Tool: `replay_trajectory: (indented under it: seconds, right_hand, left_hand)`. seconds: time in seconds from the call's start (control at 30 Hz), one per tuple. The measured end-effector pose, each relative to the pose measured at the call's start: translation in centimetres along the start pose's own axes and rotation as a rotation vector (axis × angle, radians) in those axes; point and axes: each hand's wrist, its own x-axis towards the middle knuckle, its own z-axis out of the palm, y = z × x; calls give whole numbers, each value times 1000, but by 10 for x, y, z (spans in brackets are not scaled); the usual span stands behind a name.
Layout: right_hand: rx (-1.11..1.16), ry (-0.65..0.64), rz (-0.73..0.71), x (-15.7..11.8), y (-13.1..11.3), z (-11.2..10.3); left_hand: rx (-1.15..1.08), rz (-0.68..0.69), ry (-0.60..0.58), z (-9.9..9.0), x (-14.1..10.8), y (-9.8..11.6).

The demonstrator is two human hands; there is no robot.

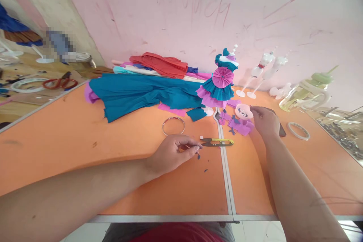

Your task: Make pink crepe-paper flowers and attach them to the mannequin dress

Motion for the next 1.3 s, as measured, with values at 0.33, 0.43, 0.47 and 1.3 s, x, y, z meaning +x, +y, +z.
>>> replay_trajectory:
  seconds: [0.33,0.43,0.47,1.3]
  right_hand:
    - [319,-350,-347,-50,-83,-26]
    - [493,-349,-456,-78,-112,-26]
    - [535,-318,-475,-87,-121,-26]
    - [694,-364,-381,-124,-148,-24]
  left_hand:
    - [12,67,60,1,2,-8]
    - [72,153,72,0,2,-8]
    - [100,192,78,-1,1,-7]
    - [258,299,146,1,-3,-2]
